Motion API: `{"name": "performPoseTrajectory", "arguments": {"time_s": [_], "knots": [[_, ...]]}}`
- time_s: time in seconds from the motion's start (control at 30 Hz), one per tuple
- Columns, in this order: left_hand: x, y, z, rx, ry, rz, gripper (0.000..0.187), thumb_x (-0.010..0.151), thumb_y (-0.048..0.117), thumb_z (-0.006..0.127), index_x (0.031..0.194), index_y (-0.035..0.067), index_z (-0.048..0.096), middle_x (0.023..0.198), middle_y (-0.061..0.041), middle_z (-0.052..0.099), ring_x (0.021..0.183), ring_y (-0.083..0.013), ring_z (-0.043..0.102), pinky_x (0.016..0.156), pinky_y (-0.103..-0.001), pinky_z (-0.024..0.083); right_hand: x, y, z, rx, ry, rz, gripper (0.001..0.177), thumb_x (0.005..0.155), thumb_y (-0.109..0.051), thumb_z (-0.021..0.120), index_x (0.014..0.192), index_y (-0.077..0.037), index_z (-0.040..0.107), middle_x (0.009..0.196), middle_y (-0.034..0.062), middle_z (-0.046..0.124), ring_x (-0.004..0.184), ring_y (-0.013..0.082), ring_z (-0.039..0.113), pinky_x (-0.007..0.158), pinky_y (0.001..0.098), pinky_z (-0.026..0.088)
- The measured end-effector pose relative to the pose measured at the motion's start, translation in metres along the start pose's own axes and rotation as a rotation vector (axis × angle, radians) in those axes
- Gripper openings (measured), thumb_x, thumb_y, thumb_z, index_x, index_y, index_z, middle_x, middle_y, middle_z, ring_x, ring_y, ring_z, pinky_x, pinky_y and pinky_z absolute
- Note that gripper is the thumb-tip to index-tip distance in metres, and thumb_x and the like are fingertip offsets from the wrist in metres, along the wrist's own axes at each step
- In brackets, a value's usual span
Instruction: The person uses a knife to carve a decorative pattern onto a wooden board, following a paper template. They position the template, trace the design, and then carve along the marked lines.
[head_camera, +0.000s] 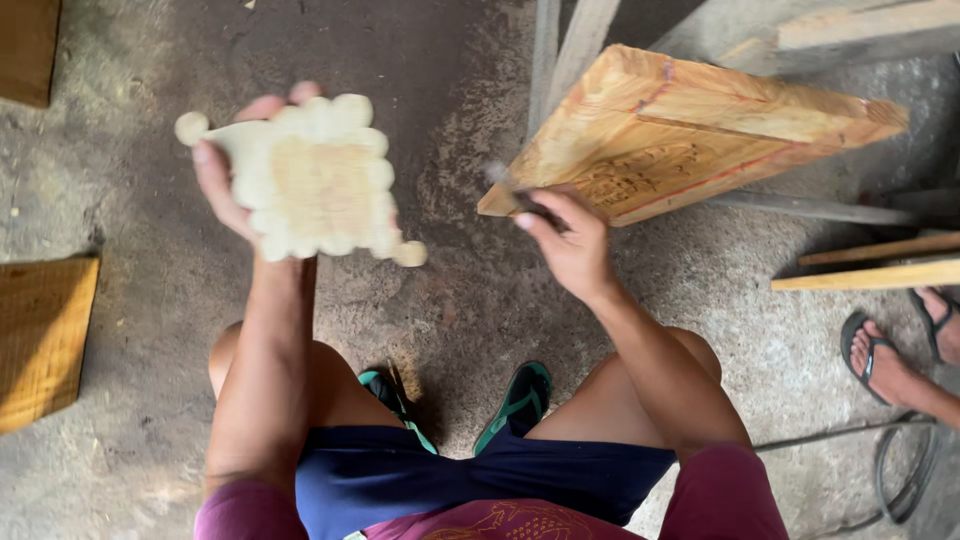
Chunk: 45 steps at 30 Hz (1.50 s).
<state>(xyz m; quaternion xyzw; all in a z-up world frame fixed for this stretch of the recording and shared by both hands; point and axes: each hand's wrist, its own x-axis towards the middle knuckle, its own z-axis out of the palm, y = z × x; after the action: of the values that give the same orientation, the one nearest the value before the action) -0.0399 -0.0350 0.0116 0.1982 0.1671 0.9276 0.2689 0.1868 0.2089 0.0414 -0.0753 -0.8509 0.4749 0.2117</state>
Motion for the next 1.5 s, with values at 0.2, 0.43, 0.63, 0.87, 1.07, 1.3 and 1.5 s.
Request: {"name": "performPoseTrajectory", "arguments": {"time_s": [0.2,0.43,0.63,0.87,1.07,1.3,1.5], "knots": [[-0.013,-0.025,0.003,0.142,0.106,-0.135,0.066,0.108,0.058,0.040,0.136,0.002,0.061,0.142,-0.024,0.061,0.132,-0.0334,0.061,0.117,-0.048,0.051,-0.003,-0.041,-0.027,-0.301,-0.172,-0.108,0.022,0.097,0.004,0.075,0.118,-0.002,0.072,0.104,0.0106,0.068,0.082,0.0195,0.069,0.068,0.0300,0.056],[-0.008,-0.031,0.008,0.181,0.040,-0.148,0.062,0.109,0.061,0.044,0.132,0.005,0.060,0.141,-0.021,0.061,0.129,-0.0303,0.060,0.114,-0.050,0.052,-0.005,-0.052,-0.031,-0.445,-0.222,-0.300,0.042,0.088,0.012,0.072,0.126,-0.004,0.073,0.103,0.0108,0.065,0.083,0.0226,0.068,0.072,0.0337,0.059],[-0.006,-0.029,0.011,0.251,0.045,-0.135,0.063,0.109,0.062,0.045,0.131,0.005,0.060,0.140,-0.021,0.062,0.130,-0.0313,0.061,0.114,-0.051,0.054,-0.005,-0.058,-0.032,-0.429,-0.226,-0.280,0.035,0.085,0.011,0.076,0.117,-0.003,0.076,0.101,0.0101,0.068,0.083,0.0226,0.069,0.071,0.0342,0.058],[-0.006,-0.033,0.012,0.271,0.027,-0.121,0.062,0.110,0.061,0.044,0.131,0.005,0.061,0.139,-0.021,0.063,0.130,-0.0306,0.062,0.112,-0.049,0.052,-0.002,-0.059,-0.030,-0.416,-0.228,-0.263,0.029,0.086,0.011,0.077,0.113,0.001,0.076,0.102,0.0108,0.069,0.085,0.0238,0.071,0.072,0.0337,0.059],[-0.003,-0.042,0.015,0.267,0.040,-0.141,0.064,0.110,0.062,0.044,0.131,0.003,0.061,0.139,-0.021,0.062,0.130,-0.0314,0.061,0.116,-0.050,0.053,0.004,-0.060,-0.039,-0.390,-0.305,-0.224,0.027,0.085,0.010,0.078,0.111,0.002,0.076,0.101,0.0116,0.070,0.083,0.0224,0.072,0.071,0.0323,0.060],[0.005,-0.049,0.030,0.236,0.101,-0.132,0.062,0.109,0.058,0.044,0.136,0.005,0.060,0.142,-0.021,0.061,0.131,-0.0312,0.059,0.117,-0.049,0.051,0.009,-0.051,-0.077,-0.098,-0.281,-0.086,0.021,0.086,0.010,0.077,0.105,0.002,0.075,0.098,0.0096,0.071,0.083,0.0176,0.071,0.071,0.0281,0.058],[0.004,-0.037,0.052,0.343,0.157,0.028,0.060,0.111,0.056,0.043,0.135,0.004,0.061,0.141,-0.021,0.063,0.132,-0.0315,0.060,0.118,-0.050,0.051,-0.008,-0.030,-0.097,0.198,0.003,0.020,0.013,0.102,0.010,0.066,0.113,0.003,0.062,0.120,0.0111,0.059,0.094,0.0171,0.072,0.081,0.0291,0.062]]}}
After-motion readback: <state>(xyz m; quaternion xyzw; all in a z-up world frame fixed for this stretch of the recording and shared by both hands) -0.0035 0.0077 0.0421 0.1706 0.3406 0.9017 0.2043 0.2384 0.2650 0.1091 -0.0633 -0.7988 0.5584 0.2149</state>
